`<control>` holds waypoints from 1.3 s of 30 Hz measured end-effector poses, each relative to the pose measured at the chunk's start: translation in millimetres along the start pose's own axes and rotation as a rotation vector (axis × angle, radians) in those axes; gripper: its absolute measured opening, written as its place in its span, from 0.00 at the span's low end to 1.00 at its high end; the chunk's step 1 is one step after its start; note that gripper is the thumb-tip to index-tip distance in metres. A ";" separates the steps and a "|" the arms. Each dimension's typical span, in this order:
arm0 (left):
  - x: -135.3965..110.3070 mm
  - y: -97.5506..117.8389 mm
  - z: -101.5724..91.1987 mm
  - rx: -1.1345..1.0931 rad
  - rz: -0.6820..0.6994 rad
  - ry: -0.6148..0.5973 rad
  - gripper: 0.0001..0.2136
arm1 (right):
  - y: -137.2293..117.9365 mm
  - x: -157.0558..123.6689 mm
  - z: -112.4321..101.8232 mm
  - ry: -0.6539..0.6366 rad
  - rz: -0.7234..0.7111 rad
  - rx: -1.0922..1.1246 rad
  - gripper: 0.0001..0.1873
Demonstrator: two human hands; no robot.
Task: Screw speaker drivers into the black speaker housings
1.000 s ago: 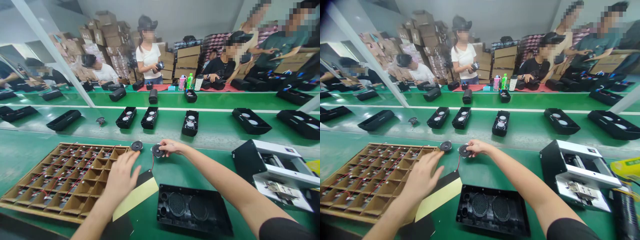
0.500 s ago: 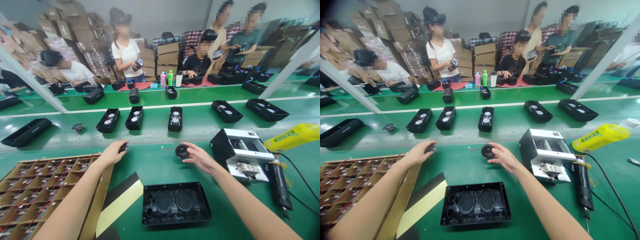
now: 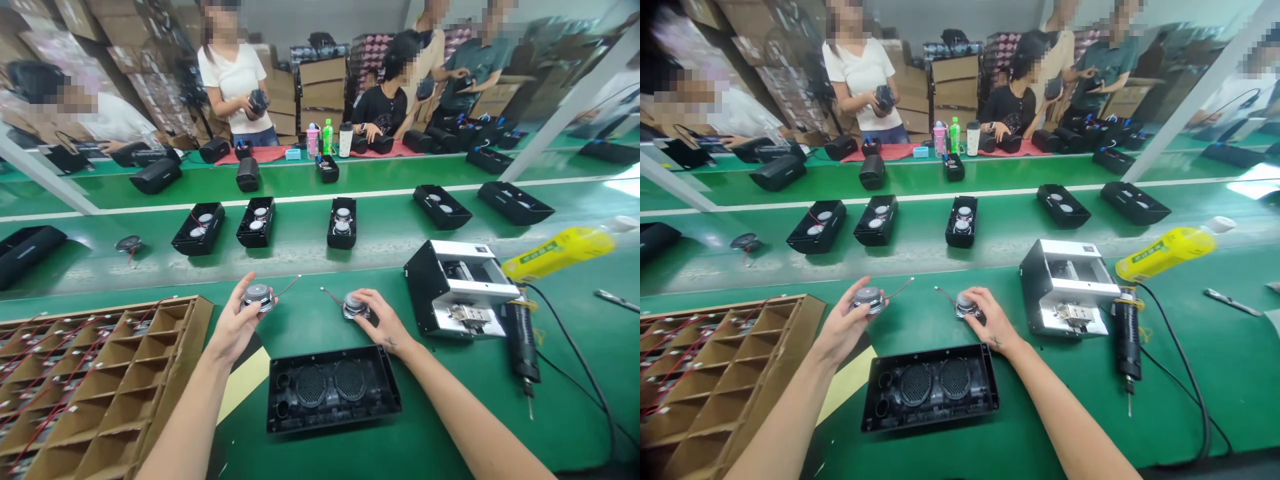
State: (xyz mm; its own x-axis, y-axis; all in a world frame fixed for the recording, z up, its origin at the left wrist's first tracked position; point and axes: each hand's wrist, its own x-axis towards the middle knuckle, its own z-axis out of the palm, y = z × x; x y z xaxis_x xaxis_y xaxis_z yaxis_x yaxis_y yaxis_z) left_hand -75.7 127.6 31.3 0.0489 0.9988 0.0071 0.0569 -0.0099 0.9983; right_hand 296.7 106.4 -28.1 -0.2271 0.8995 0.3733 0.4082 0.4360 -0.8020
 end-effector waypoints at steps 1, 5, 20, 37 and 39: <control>-2.3 -9.0 4.6 0.022 -0.011 0.017 0.38 | 0.5 -0.3 -0.4 -0.013 -0.017 -0.031 0.20; -9.6 -34.3 8.8 0.244 -0.015 0.070 0.30 | 3.9 -1.3 -4.4 -0.075 -0.051 -0.138 0.23; -26.2 2.5 5.3 0.872 0.085 -0.078 0.18 | -29.6 25.7 -32.1 -0.165 0.152 -0.349 0.20; -116.7 54.9 38.5 0.971 0.404 -0.444 0.15 | -134.3 -67.8 -18.5 -0.222 -0.235 -0.435 0.21; -115.8 49.2 44.5 1.042 0.468 -0.459 0.16 | -133.6 -67.9 -16.8 -0.235 -0.261 -0.534 0.20</control>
State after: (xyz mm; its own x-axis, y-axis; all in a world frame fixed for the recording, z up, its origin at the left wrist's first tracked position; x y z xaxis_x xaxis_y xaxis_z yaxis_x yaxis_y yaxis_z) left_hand -34.2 9.3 77.1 0.6125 0.7811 0.1211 0.6980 -0.6064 0.3809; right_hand 272.4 -12.4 61.5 -0.5414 0.7577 0.3643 0.6840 0.6489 -0.3333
